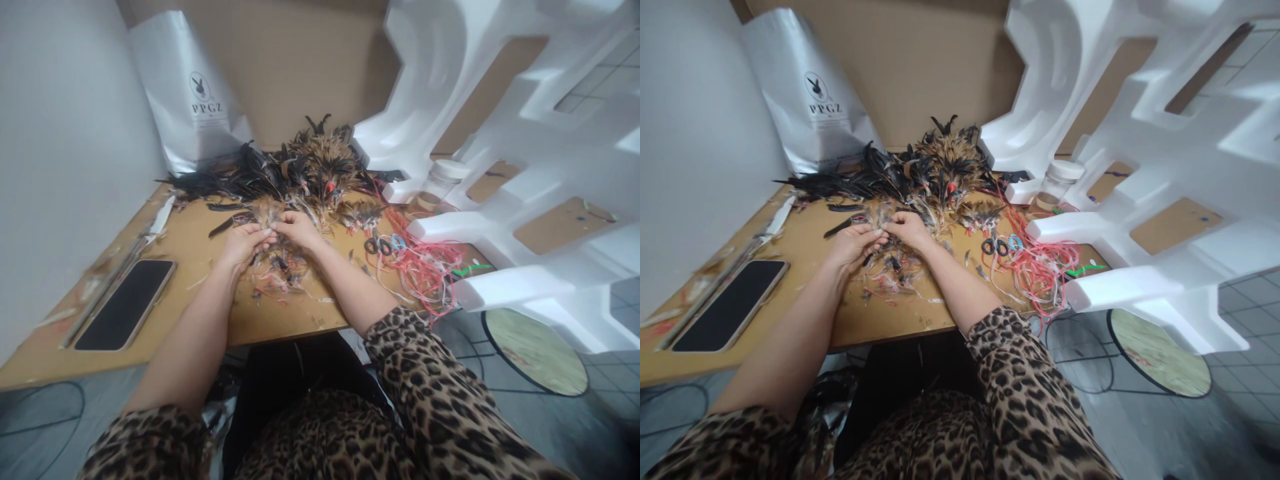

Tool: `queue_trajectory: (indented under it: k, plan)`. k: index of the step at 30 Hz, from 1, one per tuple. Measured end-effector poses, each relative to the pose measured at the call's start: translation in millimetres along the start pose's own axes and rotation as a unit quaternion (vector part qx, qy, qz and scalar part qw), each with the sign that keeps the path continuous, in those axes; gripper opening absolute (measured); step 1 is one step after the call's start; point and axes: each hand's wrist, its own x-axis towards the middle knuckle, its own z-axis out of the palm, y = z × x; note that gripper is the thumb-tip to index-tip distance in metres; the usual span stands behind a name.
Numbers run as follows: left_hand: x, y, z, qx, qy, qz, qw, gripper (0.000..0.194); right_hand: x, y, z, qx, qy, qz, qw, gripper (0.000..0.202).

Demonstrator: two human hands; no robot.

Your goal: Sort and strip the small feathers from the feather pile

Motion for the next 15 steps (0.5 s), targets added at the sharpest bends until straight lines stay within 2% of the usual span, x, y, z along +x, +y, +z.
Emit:
queue_trajectory:
  k: [5,10,15]
  plan:
    - [-2.5,3.0,2.3,-0.006,0.002,-0.026,1.0,0.012,1.4,3.9,0.2,0.014,-0.003,-0.002,1.0,0.036]
    - [-0.4,3.4,-1.6,-0.048,-0.005,-0.033,0.998,0.012,1.7,3.5,0.7,0.071,-0.024,0.023,0.997,0.031]
    - [2.3,0.9,-3.9,-0.05,0.006,-0.02,0.999,0.014,1.6,1.0,2.1,0.079,0.025,-0.018,0.996,0.025]
